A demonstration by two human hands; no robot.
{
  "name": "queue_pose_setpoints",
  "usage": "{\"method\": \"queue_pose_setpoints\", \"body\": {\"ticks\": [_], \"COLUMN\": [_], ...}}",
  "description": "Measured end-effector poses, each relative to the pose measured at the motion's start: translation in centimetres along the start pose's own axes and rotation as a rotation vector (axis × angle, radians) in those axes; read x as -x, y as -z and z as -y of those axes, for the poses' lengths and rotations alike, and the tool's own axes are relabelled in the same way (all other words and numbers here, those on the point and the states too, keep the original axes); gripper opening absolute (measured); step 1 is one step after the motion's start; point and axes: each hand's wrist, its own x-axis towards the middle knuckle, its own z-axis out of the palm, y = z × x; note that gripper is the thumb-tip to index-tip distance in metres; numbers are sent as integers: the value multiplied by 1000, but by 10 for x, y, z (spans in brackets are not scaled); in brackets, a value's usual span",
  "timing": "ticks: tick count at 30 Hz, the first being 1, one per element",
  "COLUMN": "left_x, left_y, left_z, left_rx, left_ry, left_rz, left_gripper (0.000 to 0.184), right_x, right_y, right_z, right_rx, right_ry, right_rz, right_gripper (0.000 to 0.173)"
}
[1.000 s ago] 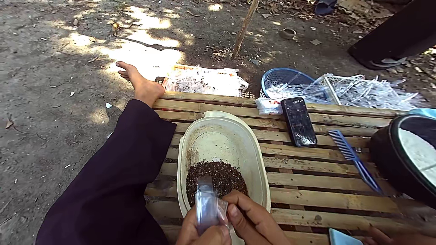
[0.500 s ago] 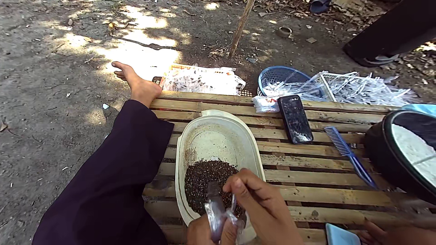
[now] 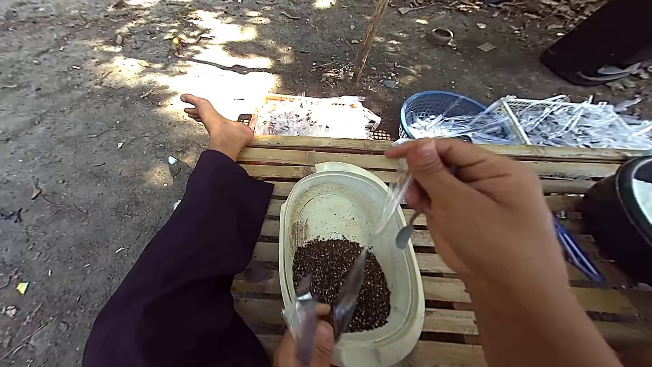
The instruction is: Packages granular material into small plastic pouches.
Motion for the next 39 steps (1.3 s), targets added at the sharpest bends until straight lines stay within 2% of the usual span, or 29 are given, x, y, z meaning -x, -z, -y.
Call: {"method": "queue_pose_setpoints", "body": {"ticks": [1,2,4,5,7,9,11,12,13,16,18,20,24,29,34,39], "left_x": [-1,-3,-5,-6,-9,-10,-11,-11,-11,-9,-6,-4,-3,-2,-2,3], "left_y": [2,7,20,23,26,29,30,29,27,19,16,14,12,8,8,5], "left_z": [7,25,79,92,97,96,92,89,86,81,78,77,87,94,96,87], "left_rx": [82,164,383,481,626,676,651,608,560,461,409,349,271,289,241,192], "left_ry": [156,209,127,106,136,185,211,221,220,143,83,20,-134,-221,-237,-193], "left_rz": [-56,-97,-100,-91,-89,-94,-95,-106,-119,-147,-149,-129,-94,-114,-73,-99], "left_gripper": [23,25,28,27,30,37,43,44,44,35,27,23,19,15,19,9], "right_x": [-13,-26,-47,-56,-65,-60,-37,-20,0,58,85,102,115,120,121,126], "right_y": [3,5,10,11,11,9,8,7,4,-2,-4,-6,-13,-16,-13,-12], "right_z": [4,8,16,17,14,0,-17,-26,-38,-71,-81,-81,-82,-76,-72,-74], "right_rx": [5,14,46,59,96,190,307,345,355,250,150,58,-67,-54,-28,94], "right_ry": [37,75,155,185,208,149,13,-54,-100,-250,-308,-270,-76,-78,-99,-44], "right_rz": [9,7,-10,-28,-52,20,198,285,346,510,579,574,515,511,500,387], "right_gripper": [16,14,14,14,14,28,50,56,54,34,34,37,40,20,15,20]}}
